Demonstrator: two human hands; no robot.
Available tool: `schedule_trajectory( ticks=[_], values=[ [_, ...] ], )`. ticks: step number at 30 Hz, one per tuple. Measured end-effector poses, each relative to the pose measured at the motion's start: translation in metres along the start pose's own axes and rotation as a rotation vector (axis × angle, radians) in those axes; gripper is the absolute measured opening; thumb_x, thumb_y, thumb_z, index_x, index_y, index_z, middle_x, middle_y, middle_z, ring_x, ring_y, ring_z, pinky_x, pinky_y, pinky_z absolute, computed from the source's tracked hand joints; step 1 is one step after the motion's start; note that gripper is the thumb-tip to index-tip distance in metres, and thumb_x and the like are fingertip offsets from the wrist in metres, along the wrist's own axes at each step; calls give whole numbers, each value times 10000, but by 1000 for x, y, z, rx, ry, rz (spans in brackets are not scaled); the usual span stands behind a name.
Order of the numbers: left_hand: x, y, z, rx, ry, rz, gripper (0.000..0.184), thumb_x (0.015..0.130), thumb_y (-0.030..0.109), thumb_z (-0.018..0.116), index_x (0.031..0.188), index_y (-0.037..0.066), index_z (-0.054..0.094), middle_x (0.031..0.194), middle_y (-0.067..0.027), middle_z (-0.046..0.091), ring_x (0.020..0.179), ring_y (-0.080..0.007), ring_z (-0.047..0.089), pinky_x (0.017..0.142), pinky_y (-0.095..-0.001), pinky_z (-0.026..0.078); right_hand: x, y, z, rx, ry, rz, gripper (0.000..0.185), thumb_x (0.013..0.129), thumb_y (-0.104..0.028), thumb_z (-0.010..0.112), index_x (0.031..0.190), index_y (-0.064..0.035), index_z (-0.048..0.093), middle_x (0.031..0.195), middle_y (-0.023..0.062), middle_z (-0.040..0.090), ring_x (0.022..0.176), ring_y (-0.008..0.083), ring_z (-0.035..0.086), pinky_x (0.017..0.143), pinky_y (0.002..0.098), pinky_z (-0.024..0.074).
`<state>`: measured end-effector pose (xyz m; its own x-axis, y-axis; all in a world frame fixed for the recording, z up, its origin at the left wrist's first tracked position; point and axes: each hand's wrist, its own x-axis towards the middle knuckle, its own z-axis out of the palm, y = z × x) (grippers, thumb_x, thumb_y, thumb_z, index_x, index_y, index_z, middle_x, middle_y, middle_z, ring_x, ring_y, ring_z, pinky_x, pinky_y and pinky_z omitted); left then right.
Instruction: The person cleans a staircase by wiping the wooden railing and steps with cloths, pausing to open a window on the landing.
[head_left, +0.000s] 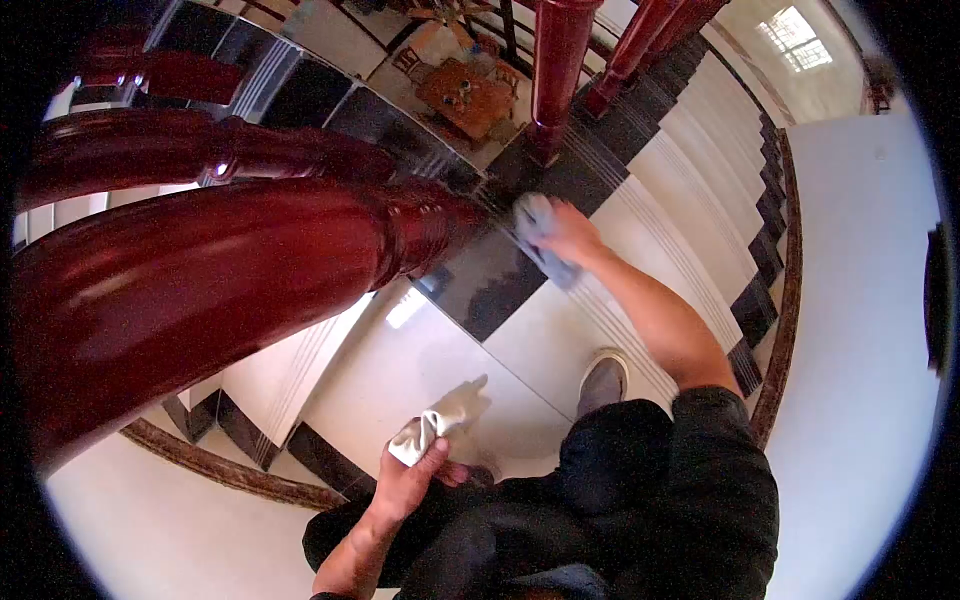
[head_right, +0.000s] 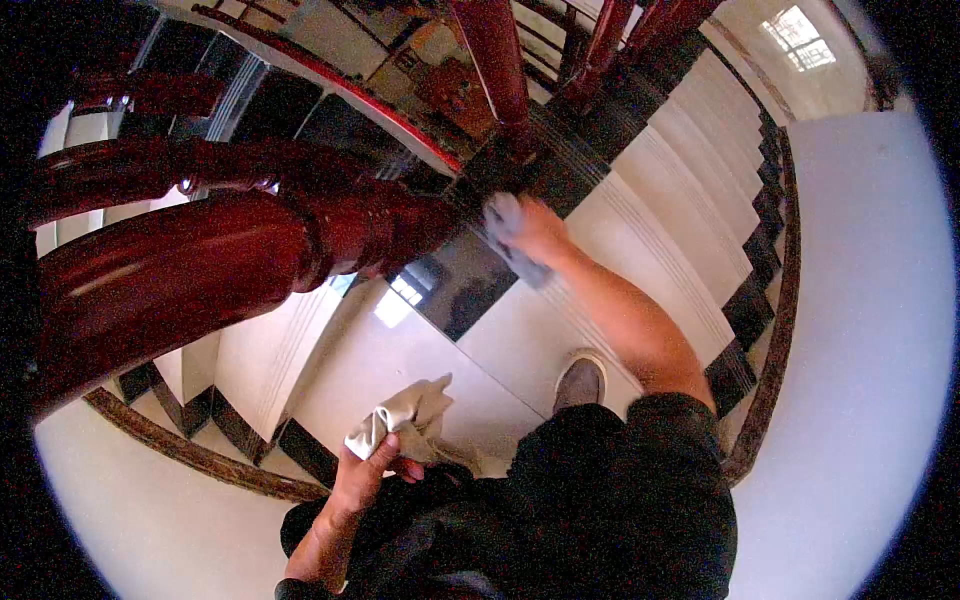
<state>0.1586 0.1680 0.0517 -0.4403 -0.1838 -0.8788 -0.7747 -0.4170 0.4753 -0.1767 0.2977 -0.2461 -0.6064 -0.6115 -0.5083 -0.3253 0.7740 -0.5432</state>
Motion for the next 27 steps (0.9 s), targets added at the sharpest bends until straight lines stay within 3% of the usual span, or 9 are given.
schedule_trajectory(
  ticks=[3,4,6,8,11,14,22,24,27],
  values=[
    [2,8,0,-43,-18,0,381,1028,157,654,1320,-55,532,1028,-130,695,746,-210,748,622,-299,630,-13,90,17,-93,-277,-38,745,700,-465,866,1229,7,634,1201,262,686,1157,407,658,976,457,543],
    [3,2,-5,-28,-18,-8,361,1027,144,654,1313,-46,546,1013,-118,691,745,-197,743,633,-295,631,-19,71,-5,-99,-276,-27,745,700,-465,866,1229,7,634,1201,262,686,1157,407,658,976,457,543],
    [1,2,-2,54,-9,5,359,1023,147,663,1306,-44,555,1014,-114,689,751,-190,740,646,-292,632,-21,21,-37,-107,-190,16,747,714,-457,852,1238,28,631,1228,283,680,1142,409,670,959,465,549],
    [-3,3,-2,128,16,5,357,1018,149,671,1300,-43,565,1014,-109,686,757,-183,737,660,-289,634,17,-15,-25,143,100,67,760,747,-443,817,1297,24,579,1199,292,677,1108,410,680,947,488,547],
    [-4,7,3,175,58,13,408,1000,154,701,1318,-66,569,969,-97,707,818,-159,729,713,-276,618,53,-66,-17,151,149,-29,731,776,-388,791,1339,7,543,1228,255,652,1147,401,652,960,478,543],
    [-6,0,1,227,129,48,474,981,159,729,1357,-72,556,990,-114,737,885,-168,728,781,-293,599,64,-60,20,-32,248,-61,684,791,-209,783,1380,-9,500,1317,181,567,1247,389,567,1006,470,529],
    [-8,17,-1,555,216,237,548,905,98,791,1391,18,551,1124,-192,754,1063,-245,735,921,-360,586,-65,41,16,-114,215,11,784,738,-332,833,1380,-8,520,1359,212,587,1264,382,583,1026,463,523],
    [-10,17,-3,645,227,279,556,894,94,799,1390,34,556,1135,-203,749,1079,-269,735,925,-368,587,-67,44,-7,-51,-121,153,737,754,-366,825,1337,-6,556,1311,221,617,1208,397,616,1004,465,530],
    [-13,13,-4,748,248,334,547,869,71,806,1369,61,584,1167,-226,734,1113,-323,728,922,-389,593,-29,17,-30,-34,10,0,652,782,-404,820,1253,-18,587,1257,236,621,1076,419,672,895,520,572]
  ],
)
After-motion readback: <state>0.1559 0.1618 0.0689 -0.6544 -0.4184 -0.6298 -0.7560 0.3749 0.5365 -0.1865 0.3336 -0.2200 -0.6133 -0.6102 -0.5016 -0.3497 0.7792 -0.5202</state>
